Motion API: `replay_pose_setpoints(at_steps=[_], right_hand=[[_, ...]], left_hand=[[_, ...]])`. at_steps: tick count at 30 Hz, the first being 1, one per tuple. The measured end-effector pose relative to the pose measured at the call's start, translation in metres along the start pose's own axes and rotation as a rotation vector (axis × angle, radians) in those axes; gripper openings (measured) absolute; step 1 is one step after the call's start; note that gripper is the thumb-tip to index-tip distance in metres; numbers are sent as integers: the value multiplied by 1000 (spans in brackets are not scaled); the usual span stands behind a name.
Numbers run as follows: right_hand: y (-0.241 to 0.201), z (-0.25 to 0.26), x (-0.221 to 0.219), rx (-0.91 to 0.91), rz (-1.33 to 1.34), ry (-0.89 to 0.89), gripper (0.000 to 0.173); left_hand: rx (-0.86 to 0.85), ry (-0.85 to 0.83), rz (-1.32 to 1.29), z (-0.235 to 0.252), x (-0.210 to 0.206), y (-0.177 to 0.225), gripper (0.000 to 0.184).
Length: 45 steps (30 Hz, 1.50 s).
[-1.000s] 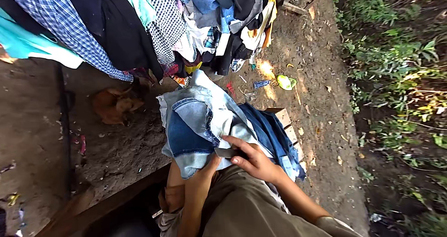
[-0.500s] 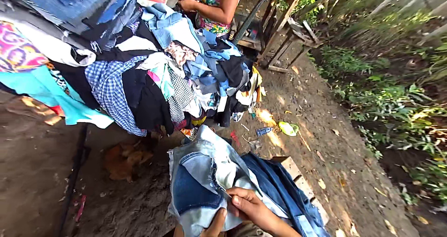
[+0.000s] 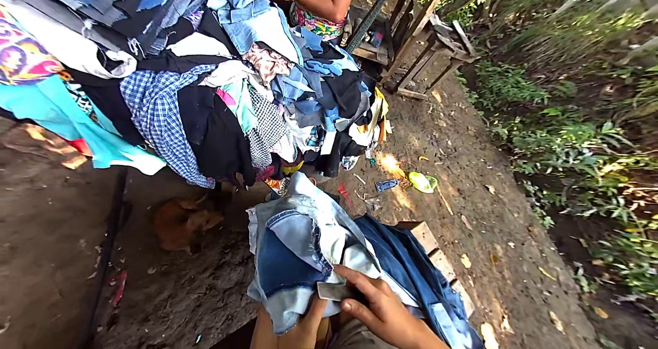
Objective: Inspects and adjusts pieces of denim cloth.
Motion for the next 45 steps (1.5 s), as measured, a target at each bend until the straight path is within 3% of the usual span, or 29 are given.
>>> replay_pose_setpoints(at_steps=[5,8,10,12,14,17,19,22,27,31,35,37,40,42,45], right_hand=[[2,15,-8,75,-29,78,44],[1,22,-12,35,316,112,31],[0,25,-16,-172,797,105,18],[1,25,-19,-514,1206,26,21],[1,23,-20,-721,1429,-66,27],[0,19,-16,-620,1272,-102,29],[-4,14,-12,-402,884,-73,38],[-8,4,-9,-151,274,-35,49],[-3,1,-10,-48,-93,128,46],[3,11,-11,-80,124,111,49],[-2,20,-16,-42,497,120,23],[-1,22,-19,-195,795,105,14],[2,21,-21,-578,1220,-28,16],[2,20,-21,-703,1305,-81,19],[-1,18,-21,-722,1306,-97,25]], left_hand=[[-44,-27,55,-4,0,-1,47],[-71,-29,34,-3,-3,4,42],[-73,-21,25,-3,-7,11,44],[-67,-11,28,-1,-2,-4,53],[-75,-12,15,3,6,-36,64],[-14,15,-34,4,5,-39,66],[31,45,-90,1,-3,-14,58],[39,66,-91,-2,-4,-8,53],[-26,0,-27,-7,-4,1,46],[-40,-1,-7,-8,-5,4,43],[7,4,-27,-12,-13,9,37],[58,-4,-42,-12,-13,9,36],[27,-14,-85,-10,-11,-8,35],[8,-30,-119,-8,-15,-9,32],[50,7,-228,0,-21,5,26]])
Point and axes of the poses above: each hand's wrist, its own z-axis towards the middle knuckle, its own x-axis out of the back of the hand, y = z × x, the point moved 5 cm from there along z, towards the middle knuckle, and after that the axes turned 9 degrees about z, right-handed, at the moved point
